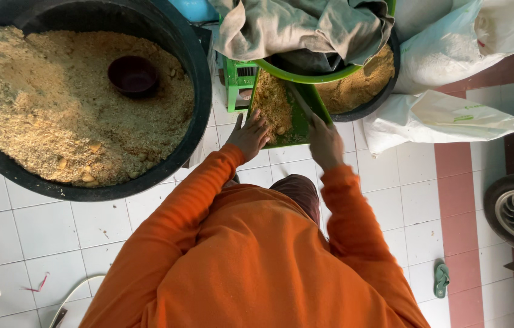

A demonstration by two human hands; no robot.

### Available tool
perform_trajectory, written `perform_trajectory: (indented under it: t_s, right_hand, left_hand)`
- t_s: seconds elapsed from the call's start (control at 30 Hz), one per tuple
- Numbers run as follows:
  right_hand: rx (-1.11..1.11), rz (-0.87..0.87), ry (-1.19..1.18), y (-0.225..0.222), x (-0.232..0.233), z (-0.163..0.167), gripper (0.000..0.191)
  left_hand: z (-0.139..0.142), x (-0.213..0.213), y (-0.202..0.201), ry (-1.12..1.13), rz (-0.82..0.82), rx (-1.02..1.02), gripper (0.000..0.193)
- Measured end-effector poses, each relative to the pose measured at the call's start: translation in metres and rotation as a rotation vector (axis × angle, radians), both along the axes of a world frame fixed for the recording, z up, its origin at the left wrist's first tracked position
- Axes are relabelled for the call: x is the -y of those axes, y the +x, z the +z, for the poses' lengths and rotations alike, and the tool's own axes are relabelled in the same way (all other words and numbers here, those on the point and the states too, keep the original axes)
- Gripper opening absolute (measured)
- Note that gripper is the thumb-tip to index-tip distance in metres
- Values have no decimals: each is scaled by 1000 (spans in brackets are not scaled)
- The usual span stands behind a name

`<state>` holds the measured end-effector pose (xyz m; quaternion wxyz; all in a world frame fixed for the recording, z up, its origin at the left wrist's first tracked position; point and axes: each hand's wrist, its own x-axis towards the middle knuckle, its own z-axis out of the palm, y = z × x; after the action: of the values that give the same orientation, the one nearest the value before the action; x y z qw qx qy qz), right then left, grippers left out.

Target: The person sits at a green grinding machine and feeds roasted peanuts and ground material from a green tray into the machine's hopper, using a flat wooden tool to push the material in. The milled powder collects in a large basin, and the person scoops the finished powder with a small bowl and stirs the collected pile.

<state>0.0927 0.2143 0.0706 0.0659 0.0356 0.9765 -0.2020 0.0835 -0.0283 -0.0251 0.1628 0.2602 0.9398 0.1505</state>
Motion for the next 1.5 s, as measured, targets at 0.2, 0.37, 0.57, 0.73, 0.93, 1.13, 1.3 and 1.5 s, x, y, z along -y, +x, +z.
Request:
perform_trajectory:
  t_s: [0.2, 0.37, 0.57, 0.73, 0.93, 1.13, 1.3, 1.5]
  right_hand:
    - [121, -1, 130, 60, -44, 78, 40]
    - [163, -8, 115, 47, -18, 50, 41]
    - [7, 1, 76, -19, 36, -33, 45]
    - [76, -26, 67, -37, 47, -48, 51]
    - [44, 25, 65, 13, 2, 22, 42]
    - [-6, 126, 81, 49, 2, 83, 38]
    - [11, 90, 119, 64, 5, 103, 37]
    - [-161, 86, 205, 88, -22, 107, 45]
  left_hand:
    - [-8, -5, 4, -17, 48, 53, 56]
    - [-8, -6, 1, -14, 61, 98, 56]
    - [2, -5, 1, -94, 48, 123, 57]
    - [19, -4, 3, -113, 69, 150, 52]
    - [34, 7, 3, -240, -81, -206, 28]
    - [13, 3, -3, 108, 57, -76, 36]
    - [-6, -7, 2, 158, 67, -183, 38]
    - [-3, -7, 9, 38, 22, 39, 36]
